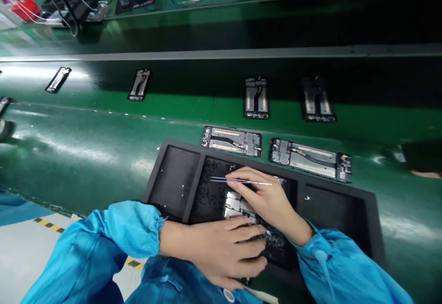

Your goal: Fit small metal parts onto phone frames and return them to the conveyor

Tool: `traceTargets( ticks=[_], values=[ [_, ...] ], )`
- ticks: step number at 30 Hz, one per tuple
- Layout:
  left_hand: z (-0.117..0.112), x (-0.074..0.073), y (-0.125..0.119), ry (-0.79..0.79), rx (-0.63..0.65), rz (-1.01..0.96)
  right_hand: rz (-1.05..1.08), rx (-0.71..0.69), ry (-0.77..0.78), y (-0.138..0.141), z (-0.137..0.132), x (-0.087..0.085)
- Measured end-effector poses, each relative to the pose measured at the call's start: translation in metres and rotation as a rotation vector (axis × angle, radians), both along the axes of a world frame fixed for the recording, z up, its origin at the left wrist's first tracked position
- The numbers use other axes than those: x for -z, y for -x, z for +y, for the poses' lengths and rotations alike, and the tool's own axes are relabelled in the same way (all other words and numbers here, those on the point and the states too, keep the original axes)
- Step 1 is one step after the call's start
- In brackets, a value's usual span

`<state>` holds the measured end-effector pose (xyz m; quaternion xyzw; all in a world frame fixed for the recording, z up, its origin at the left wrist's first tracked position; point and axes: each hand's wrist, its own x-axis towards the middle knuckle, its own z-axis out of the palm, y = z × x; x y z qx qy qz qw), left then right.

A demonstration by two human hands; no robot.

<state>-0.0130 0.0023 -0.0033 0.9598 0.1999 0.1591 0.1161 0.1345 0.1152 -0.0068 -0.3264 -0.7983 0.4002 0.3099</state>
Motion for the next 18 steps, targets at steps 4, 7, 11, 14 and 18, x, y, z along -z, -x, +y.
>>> traceTargets(
  ticks=[4,7,11,14,18],
  values=[
    [0.0,-0.001,0.0,0.0,0.003,-0.007,0.007,-0.04,0.011,0.008,-0.003,0.0],
    [0.0,-0.001,0.0,0.0,0.002,-0.018,0.0,-0.048,-0.018,0.006,-0.003,0.002],
    [-0.001,0.0,0.001,-0.006,0.005,-0.012,-0.035,0.074,-0.032,-0.003,0.001,0.002],
    [-0.001,0.001,0.0,-0.027,0.01,-0.015,-0.038,0.069,-0.014,-0.003,0.0,0.0],
    [-0.001,0.002,0.0,-0.021,0.01,-0.022,-0.027,-0.074,0.009,0.005,-0.007,-0.002]
  ],
)
